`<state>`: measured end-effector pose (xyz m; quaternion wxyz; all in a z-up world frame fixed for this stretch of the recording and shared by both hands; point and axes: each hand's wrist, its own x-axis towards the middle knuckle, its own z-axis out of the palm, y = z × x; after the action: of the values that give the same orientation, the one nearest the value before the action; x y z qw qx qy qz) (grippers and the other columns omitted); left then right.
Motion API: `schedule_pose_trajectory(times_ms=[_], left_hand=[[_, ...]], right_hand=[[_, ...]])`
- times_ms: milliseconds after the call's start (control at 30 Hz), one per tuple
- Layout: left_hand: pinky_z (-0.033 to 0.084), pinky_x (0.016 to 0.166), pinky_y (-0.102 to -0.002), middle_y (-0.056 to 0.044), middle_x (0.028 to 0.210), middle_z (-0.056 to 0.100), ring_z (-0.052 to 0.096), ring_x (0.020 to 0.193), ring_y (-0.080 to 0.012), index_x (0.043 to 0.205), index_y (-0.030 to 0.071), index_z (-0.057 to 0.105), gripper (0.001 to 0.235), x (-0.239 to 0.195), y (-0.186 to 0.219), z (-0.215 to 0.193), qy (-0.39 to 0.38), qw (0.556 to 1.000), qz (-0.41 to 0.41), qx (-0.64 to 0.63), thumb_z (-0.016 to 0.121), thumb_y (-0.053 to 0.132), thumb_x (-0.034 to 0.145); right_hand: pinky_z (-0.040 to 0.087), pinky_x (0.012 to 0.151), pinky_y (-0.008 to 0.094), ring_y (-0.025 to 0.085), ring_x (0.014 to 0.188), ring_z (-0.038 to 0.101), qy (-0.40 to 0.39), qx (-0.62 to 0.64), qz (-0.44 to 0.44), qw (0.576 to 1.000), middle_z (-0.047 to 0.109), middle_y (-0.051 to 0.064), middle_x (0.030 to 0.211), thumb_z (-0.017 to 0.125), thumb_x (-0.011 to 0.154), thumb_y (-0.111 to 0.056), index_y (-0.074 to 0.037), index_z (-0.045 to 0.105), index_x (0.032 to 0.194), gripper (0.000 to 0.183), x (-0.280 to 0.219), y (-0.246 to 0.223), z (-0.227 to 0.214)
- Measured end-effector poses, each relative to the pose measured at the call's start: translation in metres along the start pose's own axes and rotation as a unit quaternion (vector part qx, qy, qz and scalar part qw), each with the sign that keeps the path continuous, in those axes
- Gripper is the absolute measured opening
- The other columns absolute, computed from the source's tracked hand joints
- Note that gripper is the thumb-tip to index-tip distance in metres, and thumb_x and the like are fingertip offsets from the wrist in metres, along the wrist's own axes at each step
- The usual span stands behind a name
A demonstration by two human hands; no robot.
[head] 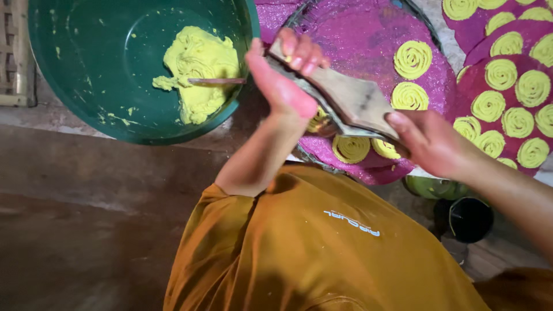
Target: The person uses a manual dough press to pipe yellow dough into spiral shapes onto purple trays. They repeatedly load the press, squeeze the handles to extrude the dough, and arrange the spirals in rows. The person then moves a filled tray to a steamer and places it on a bamboo rack.
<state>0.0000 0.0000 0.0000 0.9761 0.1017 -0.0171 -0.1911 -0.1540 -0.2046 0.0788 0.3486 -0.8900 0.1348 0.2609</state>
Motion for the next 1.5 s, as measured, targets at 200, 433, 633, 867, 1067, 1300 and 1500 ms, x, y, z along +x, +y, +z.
schedule_pose_trajectory(times_ms=[200, 433, 633, 867, 1067, 1300, 1500], left_hand=[[0.039, 0.072, -0.038, 0.003, 0.064, 0.037, 0.038, 0.06, -0.0143, 0.076, 0.017, 0.04, 0.045, 0.03, -0.048, 0.018, 0.004, 0.998, -0.029, -0.059, 0.037, 0.056, 0.097], [0.039, 0.079, -0.038, 0.001, 0.07, 0.037, 0.04, 0.067, -0.0158, 0.083, 0.014, 0.041, 0.046, 0.024, -0.031, 0.046, -0.115, 0.993, -0.033, -0.008, 0.04, 0.056, 0.1], [0.04, 0.084, -0.039, 0.0, 0.071, 0.037, 0.041, 0.07, -0.0155, 0.083, 0.014, 0.039, 0.042, 0.015, -0.033, 0.054, -0.137, 0.989, -0.051, -0.011, 0.041, 0.052, 0.101], [0.039, 0.073, -0.037, 0.002, 0.067, 0.039, 0.041, 0.064, -0.015, 0.079, 0.015, 0.038, 0.041, 0.059, -0.033, 0.045, -0.17, 0.984, -0.025, -0.045, 0.043, 0.047, 0.104], [0.048, 0.086, -0.037, -0.006, 0.087, 0.062, 0.056, 0.08, -0.0204, 0.093, 0.005, 0.058, 0.042, 0.063, -0.002, 0.013, -0.022, 0.987, -0.119, 0.11, 0.033, 0.038, 0.101], [0.039, 0.05, -0.026, -0.008, 0.098, 0.074, 0.052, 0.064, -0.0113, 0.14, 0.007, 0.057, 0.043, 0.045, -0.016, -0.102, -0.049, 0.766, -0.204, 0.607, 0.053, 0.022, 0.1], [0.056, 0.082, -0.031, -0.009, 0.109, 0.081, 0.074, 0.097, -0.0136, 0.146, 0.006, 0.053, 0.05, 0.023, 0.008, -0.133, -0.162, 0.715, 0.036, 0.679, 0.071, 0.01, 0.1]], right_hand=[[0.047, 0.06, 0.044, 0.024, 0.057, 0.056, 0.081, -0.029, 0.062, 0.994, 0.058, 0.013, 0.061, 0.036, 0.108, -0.051, 0.0, 0.066, 0.083, 0.064, -0.004, 0.016, -0.028], [0.043, 0.055, 0.036, 0.016, 0.059, 0.051, 0.104, 0.079, -0.05, 0.99, 0.054, 0.007, 0.064, 0.04, 0.108, -0.045, -0.001, 0.064, 0.101, 0.051, -0.021, 0.017, -0.023], [0.043, 0.055, 0.036, 0.017, 0.057, 0.052, 0.105, 0.062, -0.048, 0.991, 0.055, 0.007, 0.063, 0.041, 0.108, -0.04, 0.0, 0.063, 0.093, 0.048, -0.039, 0.019, -0.033], [0.043, 0.055, 0.036, 0.017, 0.057, 0.05, 0.164, 0.048, -0.095, 0.981, 0.052, 0.006, 0.062, 0.043, 0.112, -0.036, 0.001, 0.06, 0.09, 0.046, 0.01, 0.012, -0.02], [0.039, 0.054, 0.032, 0.011, 0.061, 0.046, 0.161, 0.116, -0.167, 0.966, 0.05, 0.002, 0.065, 0.048, 0.112, -0.035, 0.0, 0.057, 0.087, 0.044, 0.034, 0.03, -0.014], [0.037, 0.052, 0.03, 0.009, 0.06, 0.046, 0.148, 0.114, -0.185, 0.965, 0.051, 0.001, 0.064, 0.049, 0.11, -0.035, -0.003, 0.059, 0.086, 0.041, 0.057, 0.047, -0.009], [0.036, 0.05, 0.028, 0.008, 0.057, 0.047, 0.187, 0.219, -0.171, 0.942, 0.052, -0.001, 0.066, 0.047, 0.109, -0.037, -0.008, 0.065, 0.105, 0.035, 0.081, 0.056, 0.01]])
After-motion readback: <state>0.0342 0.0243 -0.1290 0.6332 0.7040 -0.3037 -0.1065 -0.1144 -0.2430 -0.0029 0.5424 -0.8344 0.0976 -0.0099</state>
